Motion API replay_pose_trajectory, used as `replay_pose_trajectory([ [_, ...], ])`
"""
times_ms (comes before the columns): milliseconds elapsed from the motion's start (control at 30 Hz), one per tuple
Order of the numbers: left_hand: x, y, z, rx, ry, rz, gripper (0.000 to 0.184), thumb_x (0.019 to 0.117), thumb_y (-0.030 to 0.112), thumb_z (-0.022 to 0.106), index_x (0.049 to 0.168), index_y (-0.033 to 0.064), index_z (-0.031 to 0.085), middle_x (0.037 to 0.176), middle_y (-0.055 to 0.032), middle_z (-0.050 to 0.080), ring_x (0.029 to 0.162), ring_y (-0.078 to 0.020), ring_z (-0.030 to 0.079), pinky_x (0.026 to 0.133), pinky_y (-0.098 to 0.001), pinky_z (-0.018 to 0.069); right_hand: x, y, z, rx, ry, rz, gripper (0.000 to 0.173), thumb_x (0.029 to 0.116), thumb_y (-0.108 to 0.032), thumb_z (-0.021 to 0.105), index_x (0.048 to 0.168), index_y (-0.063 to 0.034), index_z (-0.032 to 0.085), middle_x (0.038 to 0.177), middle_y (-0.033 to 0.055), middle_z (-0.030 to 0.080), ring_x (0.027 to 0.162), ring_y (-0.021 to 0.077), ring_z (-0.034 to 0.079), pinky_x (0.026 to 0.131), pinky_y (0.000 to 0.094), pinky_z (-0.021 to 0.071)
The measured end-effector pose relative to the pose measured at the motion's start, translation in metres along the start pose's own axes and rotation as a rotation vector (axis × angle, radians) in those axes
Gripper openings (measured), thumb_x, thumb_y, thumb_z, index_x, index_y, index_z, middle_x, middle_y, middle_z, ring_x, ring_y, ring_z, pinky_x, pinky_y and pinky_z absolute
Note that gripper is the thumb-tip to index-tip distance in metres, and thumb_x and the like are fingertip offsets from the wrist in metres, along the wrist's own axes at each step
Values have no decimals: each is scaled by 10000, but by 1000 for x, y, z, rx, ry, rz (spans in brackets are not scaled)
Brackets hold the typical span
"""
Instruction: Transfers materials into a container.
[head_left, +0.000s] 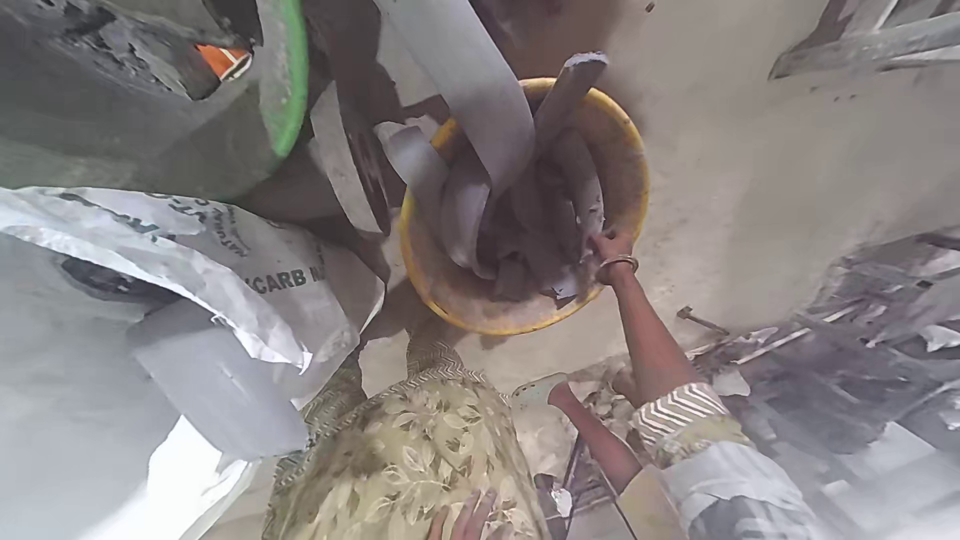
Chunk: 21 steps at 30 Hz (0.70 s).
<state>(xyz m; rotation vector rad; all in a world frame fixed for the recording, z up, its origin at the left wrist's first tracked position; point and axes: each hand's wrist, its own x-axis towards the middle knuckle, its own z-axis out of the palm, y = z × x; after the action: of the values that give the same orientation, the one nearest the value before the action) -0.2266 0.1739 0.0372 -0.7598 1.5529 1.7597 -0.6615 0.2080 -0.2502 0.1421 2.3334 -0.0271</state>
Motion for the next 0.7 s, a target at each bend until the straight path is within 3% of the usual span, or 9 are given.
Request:
replay_pose_trajectory([
  [100, -6, -8, 0, -20, -5, 8, 420, 942, 258, 617, 1305, 62, 695, 1504, -218, 526, 1429, -498, 416, 1123, -766, 195, -13, 3, -6, 311, -62, 62, 331, 1038, -168, 583, 1278, 55, 537, 1168, 190, 626, 951, 220, 609, 830, 407, 519],
  [233, -12, -15, -9, -41, -77, -34, 424, 965, 260, 605, 1338, 72, 676, 1548, -171, 494, 1474, -456, 369, 1164, -729, 182, -45, -12, -10, 392, -39, 115, 369, 1055, -194, 547, 1361, 6, 491, 1194, 182, 601, 933, 234, 608, 791, 425, 529],
  [300, -17, -30, -8, -128, 12, 16, 375, 944, 179, 649, 1282, 24, 702, 1476, -201, 561, 1408, -464, 463, 1143, -721, 243, -77, -17, -17, 429, -17, 138, 400, 1070, -213, 490, 1423, -28, 458, 1241, 176, 577, 991, 250, 598, 831, 448, 520],
  [433, -47, -45, -50, -180, 570, 116, 259, 945, 142, 618, 1051, -48, 759, 1141, -237, 735, 1102, -405, 697, 1015, -538, 506, -174, -18, -39, 279, 3, -2, 349, 1048, -92, 468, 1376, 22, 438, 1102, 117, 535, 880, 136, 578, 739, 330, 532],
  [500, -77, -51, -92, -94, 886, 95, 284, 991, 242, 574, 989, 21, 754, 1108, -189, 738, 1121, -306, 676, 1049, -474, 459, -233, -27, -58, 120, 5, -255, 290, 956, -35, 502, 1228, 61, 482, 943, 11, 525, 763, -10, 564, 680, 191, 515],
  [533, -94, -58, -117, -71, 1002, 55, 274, 1028, 296, 548, 1030, 74, 708, 1186, -147, 689, 1234, -222, 587, 1124, -415, 363, -257, -36, -66, 76, 2, -424, 215, 874, -29, 555, 1075, 19, 497, 852, -83, 512, 710, -97, 537, 654, 115, 486],
  [600, -120, -87, -158, 50, 1230, -59, 271, 1047, 411, 531, 1129, 175, 638, 1396, -73, 555, 1436, -114, 383, 1211, -335, 236, -294, -65, -79, 63, -113, -794, 263, 767, -93, 686, 983, -104, 536, 943, -209, 579, 856, -174, 565, 757, 66, 497],
  [633, -127, -104, -173, 121, 1331, -117, 347, 1031, 450, 560, 1191, 154, 643, 1451, -165, 512, 1470, -212, 363, 1213, -381, 254, -306, -84, -84, 9, -195, -954, 292, 785, -207, 738, 1021, -172, 568, 1079, -227, 605, 972, -167, 562, 829, 73, 490],
  [700, -133, -133, -196, 265, 1352, -271, 565, 984, 544, 541, 1289, 86, 670, 1428, -411, 468, 1350, -573, 434, 1093, -643, 330, -331, -133, -79, -159, -261, -1223, 394, 832, -401, 723, 1088, -121, 614, 1254, -75, 614, 1081, -81, 551, 879, 131, 472],
])
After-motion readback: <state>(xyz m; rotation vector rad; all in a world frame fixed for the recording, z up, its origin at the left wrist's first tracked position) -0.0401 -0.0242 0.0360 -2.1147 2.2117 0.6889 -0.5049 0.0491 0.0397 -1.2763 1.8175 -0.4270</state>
